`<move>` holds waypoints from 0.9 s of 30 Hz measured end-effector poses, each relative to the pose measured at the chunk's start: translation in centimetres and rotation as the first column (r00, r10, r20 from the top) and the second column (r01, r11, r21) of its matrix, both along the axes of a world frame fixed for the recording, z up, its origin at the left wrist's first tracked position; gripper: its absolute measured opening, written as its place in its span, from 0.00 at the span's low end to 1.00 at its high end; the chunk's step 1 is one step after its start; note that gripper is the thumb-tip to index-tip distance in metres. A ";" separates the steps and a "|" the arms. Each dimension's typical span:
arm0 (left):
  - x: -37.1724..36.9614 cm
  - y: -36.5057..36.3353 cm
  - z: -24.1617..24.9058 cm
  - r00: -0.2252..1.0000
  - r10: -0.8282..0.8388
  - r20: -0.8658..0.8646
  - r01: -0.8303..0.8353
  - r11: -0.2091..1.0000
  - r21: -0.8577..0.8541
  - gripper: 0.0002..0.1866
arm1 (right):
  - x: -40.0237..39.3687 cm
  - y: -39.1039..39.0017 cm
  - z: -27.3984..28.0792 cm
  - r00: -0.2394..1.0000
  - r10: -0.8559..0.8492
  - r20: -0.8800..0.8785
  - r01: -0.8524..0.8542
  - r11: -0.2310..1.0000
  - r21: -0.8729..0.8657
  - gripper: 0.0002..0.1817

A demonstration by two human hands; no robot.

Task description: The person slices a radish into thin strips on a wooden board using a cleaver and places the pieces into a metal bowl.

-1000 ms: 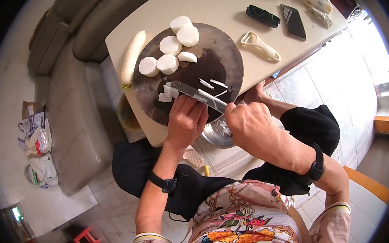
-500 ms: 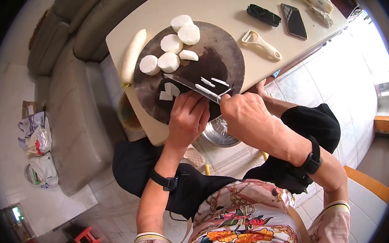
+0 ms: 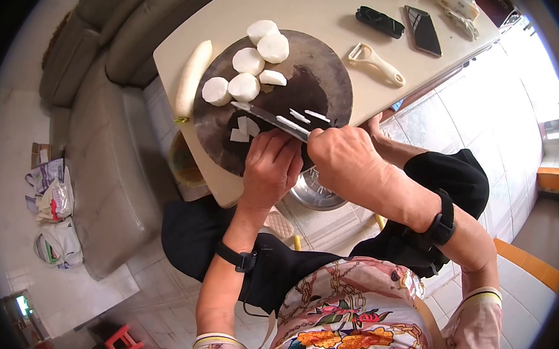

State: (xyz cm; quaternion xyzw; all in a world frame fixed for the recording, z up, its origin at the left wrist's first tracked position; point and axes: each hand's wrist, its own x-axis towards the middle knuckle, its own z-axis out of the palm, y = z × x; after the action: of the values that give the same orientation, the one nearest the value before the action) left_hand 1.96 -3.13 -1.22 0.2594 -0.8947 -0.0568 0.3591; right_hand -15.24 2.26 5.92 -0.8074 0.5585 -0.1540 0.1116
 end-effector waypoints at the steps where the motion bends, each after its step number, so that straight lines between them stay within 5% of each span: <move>1: 0.0 -0.1 0.0 1.000 0.002 -0.001 -0.002 1.000 -0.002 0.11 | -0.1 -0.1 -0.1 1.000 -0.016 0.015 0.016 1.000 0.005 0.03; 27: -0.1 -0.1 -0.3 0.999 0.037 -0.008 -0.037 0.999 0.012 0.09 | -2.1 2.1 0.9 0.999 0.045 -0.010 -0.044 0.995 0.085 0.03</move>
State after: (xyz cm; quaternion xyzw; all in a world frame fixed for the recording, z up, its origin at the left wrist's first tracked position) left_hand 1.86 -3.25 -1.52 0.2778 -0.8879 -0.0565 0.3622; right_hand -17.38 4.38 6.83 -0.8152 0.5469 -0.1229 0.1457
